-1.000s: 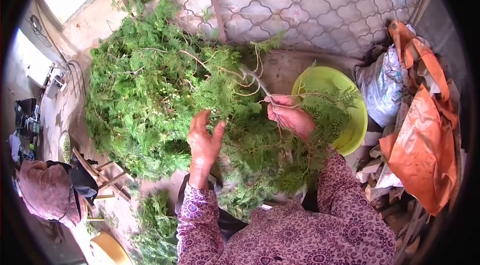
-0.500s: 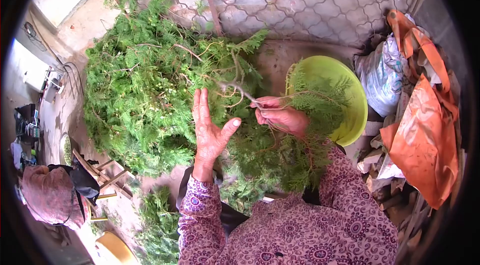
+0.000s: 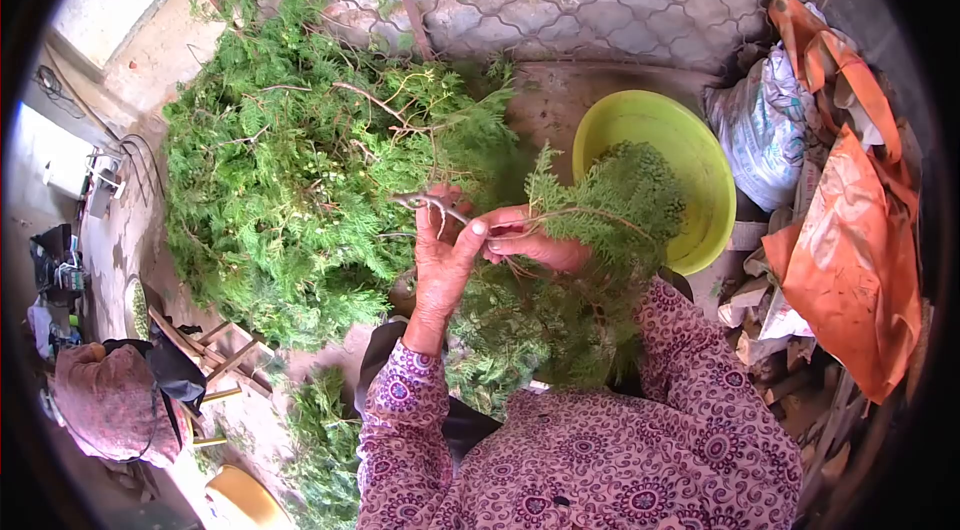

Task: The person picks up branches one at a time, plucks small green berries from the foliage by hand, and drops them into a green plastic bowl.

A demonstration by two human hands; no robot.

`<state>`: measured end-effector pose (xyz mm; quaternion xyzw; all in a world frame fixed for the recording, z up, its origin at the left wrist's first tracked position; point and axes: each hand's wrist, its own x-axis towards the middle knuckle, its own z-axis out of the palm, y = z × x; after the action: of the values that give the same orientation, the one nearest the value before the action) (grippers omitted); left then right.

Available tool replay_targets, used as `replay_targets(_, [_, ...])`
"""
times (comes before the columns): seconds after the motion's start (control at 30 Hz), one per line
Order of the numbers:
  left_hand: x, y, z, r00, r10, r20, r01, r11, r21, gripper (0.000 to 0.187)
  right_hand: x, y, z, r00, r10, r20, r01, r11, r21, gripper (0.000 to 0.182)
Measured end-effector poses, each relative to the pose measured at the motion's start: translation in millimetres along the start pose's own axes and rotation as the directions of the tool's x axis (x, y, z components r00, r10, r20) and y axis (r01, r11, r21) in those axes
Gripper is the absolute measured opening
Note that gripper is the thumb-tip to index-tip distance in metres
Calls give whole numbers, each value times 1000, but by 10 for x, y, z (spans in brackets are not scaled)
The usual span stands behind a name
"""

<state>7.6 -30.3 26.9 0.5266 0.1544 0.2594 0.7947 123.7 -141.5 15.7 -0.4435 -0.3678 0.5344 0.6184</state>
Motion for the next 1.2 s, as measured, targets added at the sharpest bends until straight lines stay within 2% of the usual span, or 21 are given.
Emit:
replay_targets(0.03, [12,-24,-18,1000,0,0,0,1000,1,58,0,1,21,1000,-1,0,1,1000,1,36])
replay_targets(0.13, [46,-84,-33,997,16,-77,-26,992,-123,29,26,71,57,998,7,-65,-7,1000,-7,45])
replay_targets(0.17, [58,-73,-56,997,14,-76,-23,992,-121,29,53,127,58,998,6,-66,-7,1000,-4,45])
replay_targets(0.23, [90,-22,-149,986,-120,-114,92,970,-225,25,98,203,86,994,-86,-72,73,983,-170,51])
replay_targets(0.27, [97,47,-148,970,-162,-183,111,959,-259,20,88,89,114,998,43,-54,-55,966,-253,55])
replay_targets(0.3, [111,112,-178,964,-165,-209,101,953,-286,16,56,176,30,998,42,-53,-54,967,-249,55])
replay_targets(0.33, [123,149,-249,959,-162,-234,81,943,-322,15,-10,336,-124,999,-7,-46,14,991,134,50])
replay_targets(0.37, [141,188,-341,953,-159,-258,59,933,-356,14,-77,423,-232,997,-57,-58,78,864,497,47])
replay_targets(0.4, [170,211,-474,938,-167,-303,45,928,-371,14,-150,328,-234,996,-61,-59,82,861,501,47])
replay_targets(0.43, [188,241,-568,921,-166,-351,18,922,-387,17,-237,200,-236,971,-104,-215,138,979,150,44])
replay_targets(0.47, [211,211,-676,922,-152,-356,-19,901,-434,19,-280,53,-216,920,-195,-340,122,967,-224,41])
replay_targets(0.5, [226,197,-751,922,-138,-363,-57,876,-479,22,-262,-90,-228,920,-196,-339,125,967,-220,41])
replay_targets(0.57, [200,190,-900,939,-141,-313,-41,859,-510,26,-192,-326,-318,866,113,-487,-258,936,-241,30])
replay_targets(0.63, [219,72,-1154,979,-73,-189,-45,829,-558,25,-256,-340,-404,851,76,-520,-176,974,-146,28])
replay_targets(0.67, [256,48,-1259,937,-182,-297,-21,822,-569,21,-308,-346,-448,830,44,-555,-91,994,-56,25])
replay_targets(0.83, [120,43,-1489,905,-159,-393,-79,847,-526,17,-517,-431,-590,795,1,-607,-1,1000,1,25])
replay_targets(0.9, [27,69,-1637,863,-219,-455,-55,855,-516,17,-633,-476,-629,794,-15,-608,-17,999,-47,25])
replay_targets(0.93, [-59,66,-1706,896,-125,-425,-57,920,-389,17,-682,-469,-665,789,-17,-614,-6,999,-36,25])
replay_targets(0.97, [-109,103,-1749,898,-120,-424,-55,924,-378,17,-728,-475,-685,789,-20,-613,3,1000,-29,25])
replay_targets(1.07, [-249,296,-1734,975,-104,-195,-5,870,-492,19,-867,-485,-772,762,-29,-647,43,999,5,21])
replay_targets(1.2, [-378,397,-1710,953,60,-298,-145,951,-272,20,-1029,-455,-878,753,-32,-657,61,998,22,22])
